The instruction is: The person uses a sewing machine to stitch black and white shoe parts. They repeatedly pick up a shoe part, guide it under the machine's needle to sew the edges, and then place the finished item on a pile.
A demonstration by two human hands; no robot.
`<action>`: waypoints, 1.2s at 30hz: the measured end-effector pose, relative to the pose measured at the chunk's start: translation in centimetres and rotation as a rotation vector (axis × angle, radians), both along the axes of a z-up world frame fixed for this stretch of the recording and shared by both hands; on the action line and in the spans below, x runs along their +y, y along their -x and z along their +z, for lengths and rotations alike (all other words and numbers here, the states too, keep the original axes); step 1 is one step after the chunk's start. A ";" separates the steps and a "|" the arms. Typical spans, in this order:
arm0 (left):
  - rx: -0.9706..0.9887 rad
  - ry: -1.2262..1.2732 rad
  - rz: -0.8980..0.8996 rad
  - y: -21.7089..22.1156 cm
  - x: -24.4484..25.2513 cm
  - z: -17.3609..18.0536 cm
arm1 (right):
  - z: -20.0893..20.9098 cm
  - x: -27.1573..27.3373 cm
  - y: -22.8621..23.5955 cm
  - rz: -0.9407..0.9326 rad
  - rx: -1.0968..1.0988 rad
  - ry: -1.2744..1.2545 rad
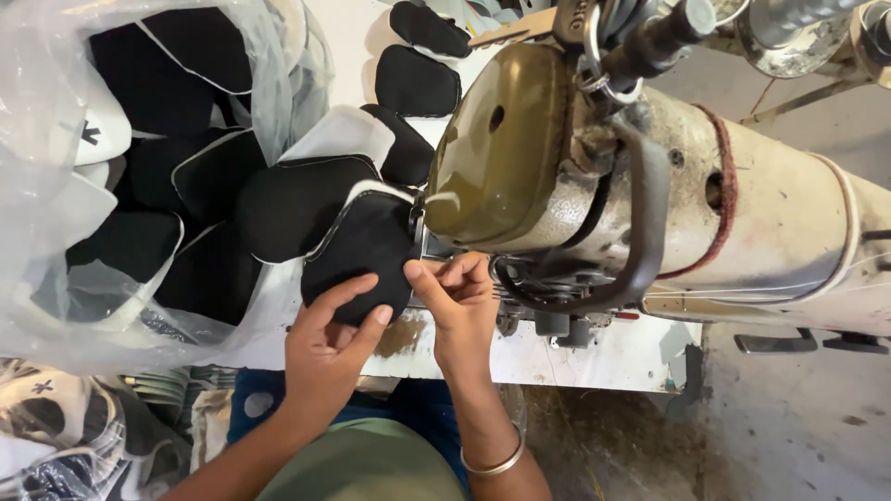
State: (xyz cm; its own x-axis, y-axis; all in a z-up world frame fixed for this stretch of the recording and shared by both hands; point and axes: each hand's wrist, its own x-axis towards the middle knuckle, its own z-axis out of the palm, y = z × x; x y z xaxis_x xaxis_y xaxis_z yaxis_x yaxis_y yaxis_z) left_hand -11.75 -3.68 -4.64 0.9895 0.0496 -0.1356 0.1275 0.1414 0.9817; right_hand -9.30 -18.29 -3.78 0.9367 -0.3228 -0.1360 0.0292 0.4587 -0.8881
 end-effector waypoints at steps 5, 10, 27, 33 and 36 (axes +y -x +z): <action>0.048 0.056 -0.037 -1.6 -0.5 0.5 | -0.5 -0.3 0.6 -0.011 0.000 0.081; 0.047 0.201 -0.095 -3.7 -0.5 2.1 | 0.8 -3.4 2.7 0.036 -0.007 0.276; -0.362 -0.451 0.015 -7.8 4.1 0.9 | -0.2 -21.7 6.9 -1.060 -0.258 1.882; -0.369 -1.275 0.364 -11.0 12.3 -1.2 | 4.9 -15.2 8.2 -0.930 -0.274 1.484; -0.269 -1.205 0.299 -11.4 14.0 -3.6 | -1.4 -11.0 9.0 -0.573 -0.408 1.135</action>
